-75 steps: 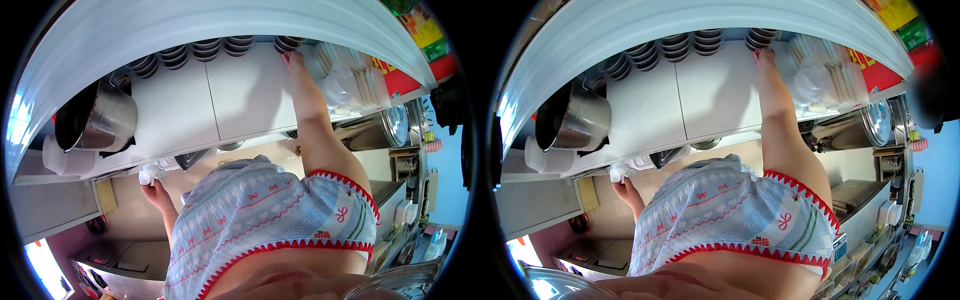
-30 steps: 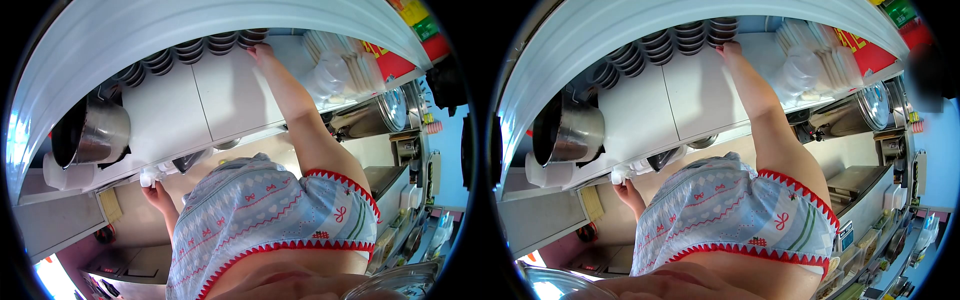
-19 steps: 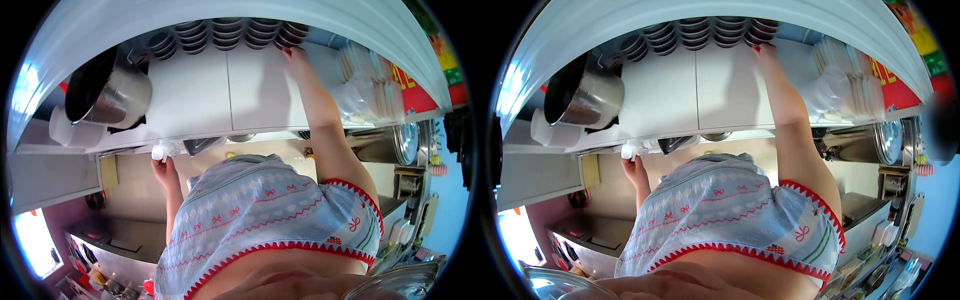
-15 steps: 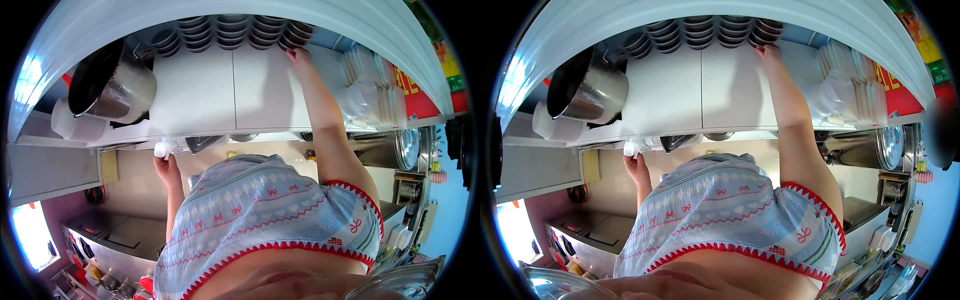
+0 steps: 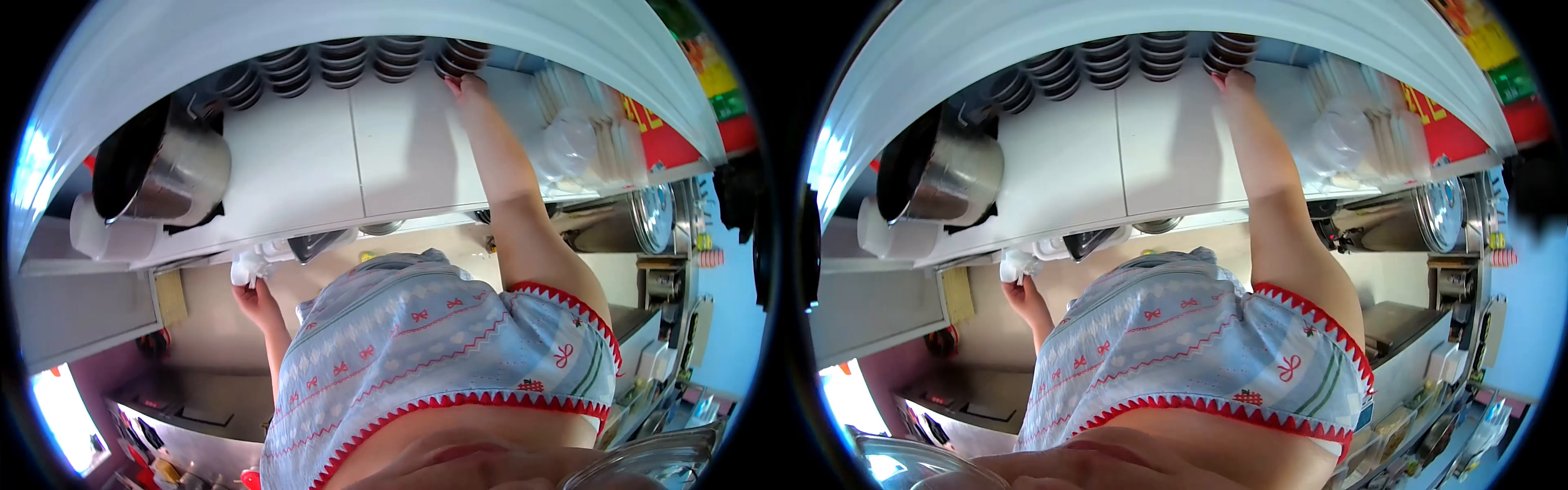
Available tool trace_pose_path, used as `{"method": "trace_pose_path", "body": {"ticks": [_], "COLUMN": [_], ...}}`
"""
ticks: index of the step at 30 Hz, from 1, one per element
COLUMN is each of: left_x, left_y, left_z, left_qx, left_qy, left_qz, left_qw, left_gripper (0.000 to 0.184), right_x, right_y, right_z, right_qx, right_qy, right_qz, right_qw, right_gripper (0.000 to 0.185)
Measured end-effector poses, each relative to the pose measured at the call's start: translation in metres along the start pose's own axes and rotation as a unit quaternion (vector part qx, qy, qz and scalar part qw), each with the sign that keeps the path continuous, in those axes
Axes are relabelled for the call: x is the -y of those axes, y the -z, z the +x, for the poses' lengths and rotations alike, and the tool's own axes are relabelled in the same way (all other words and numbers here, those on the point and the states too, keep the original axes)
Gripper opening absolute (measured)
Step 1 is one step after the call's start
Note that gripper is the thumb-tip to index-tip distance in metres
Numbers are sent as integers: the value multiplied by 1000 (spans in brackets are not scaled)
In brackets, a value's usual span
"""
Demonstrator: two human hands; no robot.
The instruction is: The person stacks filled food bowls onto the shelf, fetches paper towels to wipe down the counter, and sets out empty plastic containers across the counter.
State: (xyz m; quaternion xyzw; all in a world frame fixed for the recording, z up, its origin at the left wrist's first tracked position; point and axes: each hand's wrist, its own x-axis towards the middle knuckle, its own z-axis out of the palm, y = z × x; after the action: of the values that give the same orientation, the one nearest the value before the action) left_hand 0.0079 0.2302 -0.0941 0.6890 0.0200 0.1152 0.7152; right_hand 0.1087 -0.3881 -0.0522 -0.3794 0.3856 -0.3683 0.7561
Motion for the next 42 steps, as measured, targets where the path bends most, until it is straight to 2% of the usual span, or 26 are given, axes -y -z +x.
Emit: {"method": "trace_pose_path", "body": {"ticks": [8,20,23,25,27,28,29,31,32,33,34,35,37,39,42], "left_x": [-1,-2,4,-2,-21,-31,-43,-39,-43,-56,-62,-63,-64,-79,-89], "left_y": [-15,-23,-18,-24,-44,-56,-71,-104,-126,-147,-166,-178,-199,-212,-215], "left_z": [-1,5,6,7,9,12,15,20,21,22,17,14,10,-2,-9], "left_qx": [8,21,22,47,66,103,151,190,196,252,254,294,384,394,390], "left_qy": [1,-13,-4,-21,-37,-48,-43,-11,62,92,156,182,177,179,168], "left_qz": [6,2,3,-9,-38,-48,-32,-56,-110,-182,-220,-230,-179,-149,-118], "left_qw": [1000,1000,1000,999,996,992,987,980,972,946,929,910,888,889,897], "left_gripper": [28,26,32,33,32,33,33,34,35,34,32,31,39,44,51], "right_x": [30,32,36,35,15,9,10,0,-10,-20,-27,-34,-34,-28,6], "right_y": [52,63,56,46,33,27,20,-3,-6,-11,-14,-14,-2,10,34], "right_z": [45,41,16,-27,-77,-119,-166,-245,-272,-291,-299,-305,-301,-287,-245], "right_qx": [-62,-33,-18,5,31,172,310,468,521,567,571,582,576,487,314], "right_qy": [13,-6,-27,-28,-8,-25,-43,-70,-47,-20,-20,11,48,28,164], "right_qz": [6,-4,50,174,31,-29,-86,-172,-184,-192,-190,-211,-237,-299,-393], "right_qw": [998,999,998,984,999,984,946,864,832,801,798,786,781,820,848], "right_gripper": [24,23,23,24,31,36,41,52,55,58,58,57,56,51,44]}}
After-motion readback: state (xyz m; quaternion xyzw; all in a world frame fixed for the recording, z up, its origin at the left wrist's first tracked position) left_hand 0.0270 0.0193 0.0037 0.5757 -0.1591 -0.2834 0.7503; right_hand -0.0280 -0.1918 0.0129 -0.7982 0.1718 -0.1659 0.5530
